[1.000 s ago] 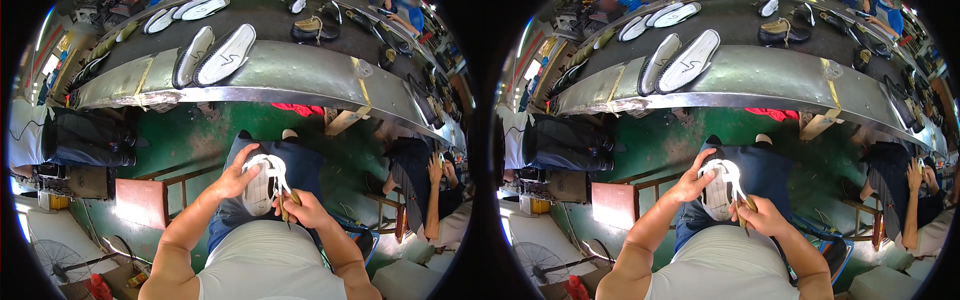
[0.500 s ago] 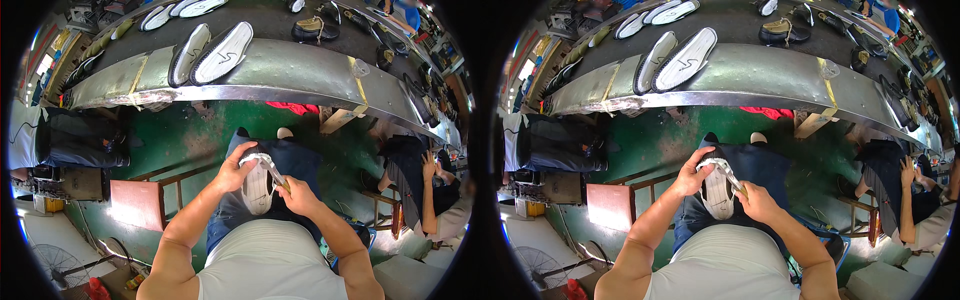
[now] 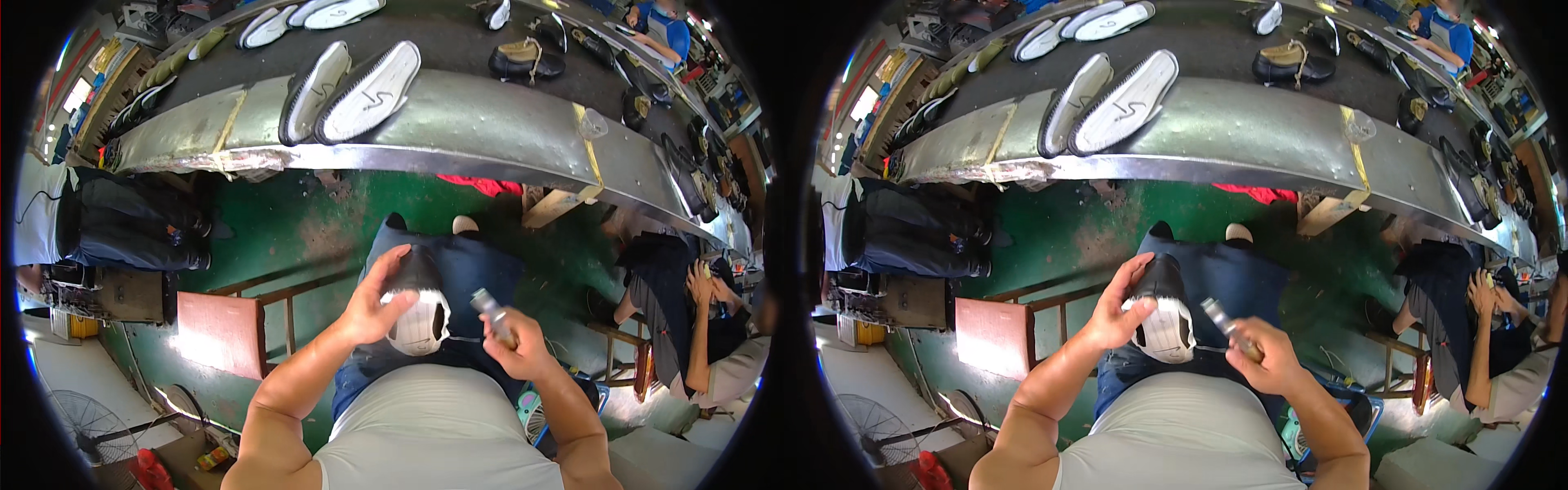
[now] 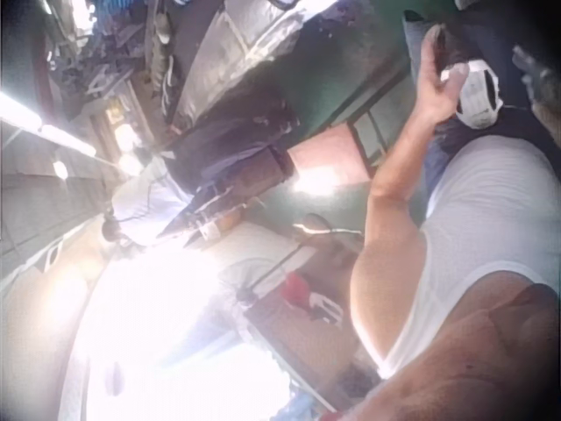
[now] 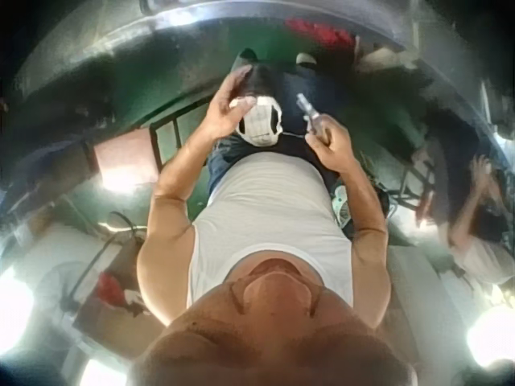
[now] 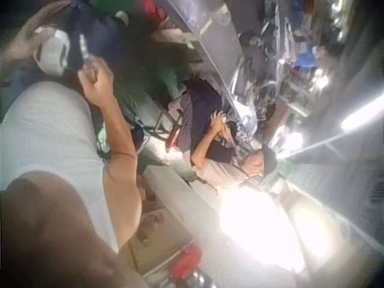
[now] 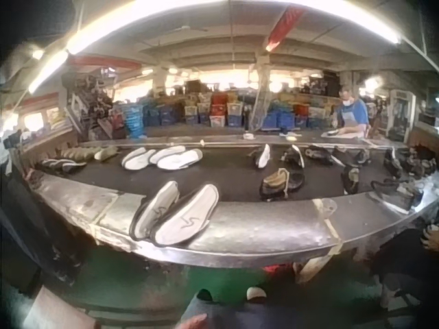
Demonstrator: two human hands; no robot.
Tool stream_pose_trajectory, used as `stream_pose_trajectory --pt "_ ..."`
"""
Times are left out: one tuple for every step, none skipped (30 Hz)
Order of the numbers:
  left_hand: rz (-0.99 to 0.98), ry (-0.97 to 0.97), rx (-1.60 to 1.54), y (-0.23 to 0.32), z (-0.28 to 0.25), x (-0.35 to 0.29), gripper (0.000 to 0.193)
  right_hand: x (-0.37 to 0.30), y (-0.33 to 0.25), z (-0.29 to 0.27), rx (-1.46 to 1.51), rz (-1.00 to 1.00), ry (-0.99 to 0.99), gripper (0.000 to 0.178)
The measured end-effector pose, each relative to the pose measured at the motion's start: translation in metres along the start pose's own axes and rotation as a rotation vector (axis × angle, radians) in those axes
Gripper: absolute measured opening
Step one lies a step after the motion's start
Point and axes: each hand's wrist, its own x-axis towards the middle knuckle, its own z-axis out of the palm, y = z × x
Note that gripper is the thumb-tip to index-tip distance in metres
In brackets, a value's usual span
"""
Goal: Manually shaping and tightening a shoe upper onto a last using a handheld tool.
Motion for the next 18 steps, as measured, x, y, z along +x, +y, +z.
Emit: stream_pose_trajectory --pt "0.038 -0.071 0.038 0.010 0.005 -0.011 0.070 0.003 0.006 0.010 0.037 0.006 0.128 0.022" --pt "0.075 -0.144 0.074 0.019 0.010 -0.021 0.074 0.007 0.012 0.019 0.127 -0.023 0.147 0.025" --pt "0.142 -0.232 0.199 0.023 0.010 -0.026 0.080 0.026 0.009 0.029 0.150 -0.126 0.169 0.027" --pt "0.228 -0.199 0.282 0.027 0.020 -0.032 0.082 0.039 0.007 0.040 0.171 -0.226 0.195 0.028" --pt "0.276 -0.161 0.372 0.036 0.029 -0.035 0.082 0.046 0.006 0.045 0.168 -0.217 0.205 0.028" --pt "0.324 -0.117 0.468 0.043 0.036 -0.038 0.081 0.051 0.005 0.049 0.331 -0.182 0.110 0.028" --pt "0.322 -0.121 0.468 0.042 0.039 -0.042 0.081 0.053 0.005 0.050 0.494 -0.148 0.012 0.029" --pt "0.328 -0.066 0.499 0.040 0.042 -0.047 0.082 0.053 0.005 0.049 0.496 -0.148 0.014 0.029" --pt "0.329 -0.005 0.527 0.038 0.044 -0.052 0.082 0.053 0.004 0.050 0.388 -0.169 0.022 0.028" --pt "0.322 0.000 0.525 0.036 0.045 -0.056 0.082 0.054 0.002 0.051 0.279 -0.191 0.027 0.028" --pt "0.310 0.029 0.575 0.035 0.047 -0.059 0.083 0.054 -0.003 0.051 0.209 -0.157 0.042 0.027" --pt "0.298 0.060 0.628 0.034 0.051 -0.062 0.084 0.055 -0.004 0.051 0.211 -0.156 0.034 0.027" --pt "0.295 0.067 0.629 0.033 0.053 -0.064 0.084 0.056 -0.005 0.050 0.169 -0.125 0.026 0.027" --pt "0.247 0.096 0.652 0.031 0.054 -0.063 0.082 0.060 -0.006 0.049 0.125 -0.094 0.018 0.027" --pt "0.197 0.124 0.675 0.030 0.056 -0.064 0.080 0.068 -0.007 0.047 0.073 -0.072 0.031 0.025" --pt "0.138 0.143 0.673 0.029 0.056 -0.056 0.078 0.077 -0.004 0.046 0.072 -0.040 0.046 0.024" --pt "0.150 0.167 0.632 0.018 0.052 -0.048 0.077 0.085 0.001 0.043 0.012 0.027 0.045 0.025" --pt "0.163 0.189 0.590 0.003 0.049 -0.041 0.075 0.090 0.006 0.039 -0.049 0.095 0.045 0.027"
